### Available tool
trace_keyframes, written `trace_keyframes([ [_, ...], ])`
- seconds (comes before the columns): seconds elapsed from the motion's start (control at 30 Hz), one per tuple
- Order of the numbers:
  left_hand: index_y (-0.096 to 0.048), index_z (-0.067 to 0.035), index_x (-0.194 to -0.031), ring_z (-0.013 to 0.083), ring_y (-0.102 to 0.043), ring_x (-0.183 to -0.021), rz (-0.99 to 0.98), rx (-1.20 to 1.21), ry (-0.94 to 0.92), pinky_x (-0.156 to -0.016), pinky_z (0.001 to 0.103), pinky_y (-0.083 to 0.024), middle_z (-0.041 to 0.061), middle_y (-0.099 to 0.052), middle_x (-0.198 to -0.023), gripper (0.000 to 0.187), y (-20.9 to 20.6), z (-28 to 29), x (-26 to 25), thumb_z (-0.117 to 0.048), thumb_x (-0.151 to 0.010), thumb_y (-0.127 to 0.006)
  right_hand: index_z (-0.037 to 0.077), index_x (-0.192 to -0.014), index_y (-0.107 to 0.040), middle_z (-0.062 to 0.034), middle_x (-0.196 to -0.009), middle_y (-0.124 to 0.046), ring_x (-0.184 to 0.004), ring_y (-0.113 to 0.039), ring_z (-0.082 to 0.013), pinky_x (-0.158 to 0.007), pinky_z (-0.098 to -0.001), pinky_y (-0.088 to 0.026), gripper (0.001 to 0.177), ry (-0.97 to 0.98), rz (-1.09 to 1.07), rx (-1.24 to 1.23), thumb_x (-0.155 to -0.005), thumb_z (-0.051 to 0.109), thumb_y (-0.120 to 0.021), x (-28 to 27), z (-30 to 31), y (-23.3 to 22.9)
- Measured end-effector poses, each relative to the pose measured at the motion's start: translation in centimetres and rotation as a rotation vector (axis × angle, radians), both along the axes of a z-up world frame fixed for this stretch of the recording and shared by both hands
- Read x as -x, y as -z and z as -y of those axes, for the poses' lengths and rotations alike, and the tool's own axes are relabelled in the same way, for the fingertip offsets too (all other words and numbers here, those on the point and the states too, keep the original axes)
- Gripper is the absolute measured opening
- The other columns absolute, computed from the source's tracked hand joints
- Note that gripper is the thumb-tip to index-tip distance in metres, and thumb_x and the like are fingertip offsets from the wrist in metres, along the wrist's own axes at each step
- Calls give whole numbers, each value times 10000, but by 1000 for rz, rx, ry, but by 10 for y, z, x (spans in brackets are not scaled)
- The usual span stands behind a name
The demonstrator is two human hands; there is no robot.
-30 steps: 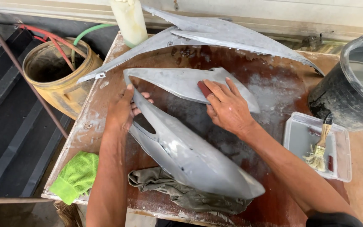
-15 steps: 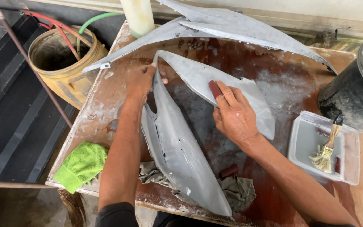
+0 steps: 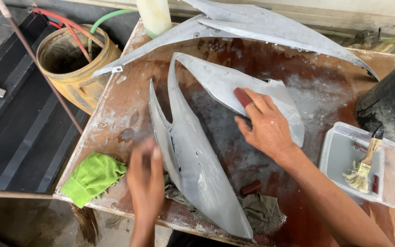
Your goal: The person sands a grey car fender with a sanding block, moving it across the surface to smooth it. They flip the fender over to sand the other side and continue the process on different sections of the part.
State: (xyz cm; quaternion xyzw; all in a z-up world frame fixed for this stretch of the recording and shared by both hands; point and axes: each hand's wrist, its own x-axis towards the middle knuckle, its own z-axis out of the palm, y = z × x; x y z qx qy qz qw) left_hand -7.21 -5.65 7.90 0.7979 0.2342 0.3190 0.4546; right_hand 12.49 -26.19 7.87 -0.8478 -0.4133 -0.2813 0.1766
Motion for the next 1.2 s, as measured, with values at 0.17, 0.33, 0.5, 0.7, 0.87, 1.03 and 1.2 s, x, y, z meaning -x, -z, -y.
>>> trace_keyframes([
  [0.17, -643, 10, -1114, 220, -707, -652, -106, 617, 149, -533, 355, -645, 145, -715, -825, 263, 89, 41, 74, -162, -963, -512, -106, -1214, -624, -224, -1389, -593, -920, -566, -238, -694, -293, -453, 379, -109, -213, -221, -1009, 206, -555, -39, 3, -15],
  [0.33, -518, 95, -1328, 400, -773, -831, -166, 1022, 78, -723, 469, -651, 289, -710, -950, 457, 117, 54, 78, -164, -952, -515, -37, -879, -607, -100, -1433, -607, -919, -596, -220, -759, -332, -467, 426, -125, -578, -275, -1057, 327, -478, -85, -8, -16],
  [0.5, -593, 89, -1346, 524, -740, -1145, -398, 1301, 128, -896, 571, -614, 383, -725, -1245, 519, 113, 61, 73, -245, -960, -500, 5, -1082, -720, -71, -913, -700, -762, -590, -184, -693, -336, -502, 444, 13, -793, -219, -968, 426, -634, -115, -16, -12],
  [0.7, -449, 129, -1322, 389, -761, -717, -53, 1172, 271, -716, 447, -685, 313, -678, -893, 583, 184, 52, 83, -187, -867, -630, 25, -1115, -752, -75, -891, -719, -754, -615, -163, -725, -307, -514, 450, 36, -888, -270, -929, 427, -673, -108, -15, -27],
  [0.87, -457, 62, -1381, 375, -771, -816, -79, 934, 185, -680, 418, -618, 326, -765, -1063, 590, 137, 20, 83, -131, -852, -630, 69, -1205, -731, -81, -1048, -760, -901, -697, -166, -842, -293, -553, 429, 71, -988, -360, -901, 369, -693, -93, -8, -43],
  [1.03, -459, 70, -1471, 280, -636, -678, -83, 859, 86, -547, 349, -497, 267, -709, -966, 605, 85, -1, 68, -122, -914, -592, 56, -1218, -723, -103, -1039, -742, -873, -684, -166, -783, -267, -561, 360, 70, -1087, -517, -908, 241, -715, -83, -4, -47],
  [1.2, -235, -57, -1596, 404, -348, -1505, -279, 895, -45, -1235, 577, -232, 232, -315, -1638, 728, 18, -9, 42, -185, -905, -425, 25, -1286, -684, -142, -1062, -723, -887, -680, -172, -770, -236, -553, 396, 58, -1287, -715, -903, 125, -696, -68, 5, -44],
])
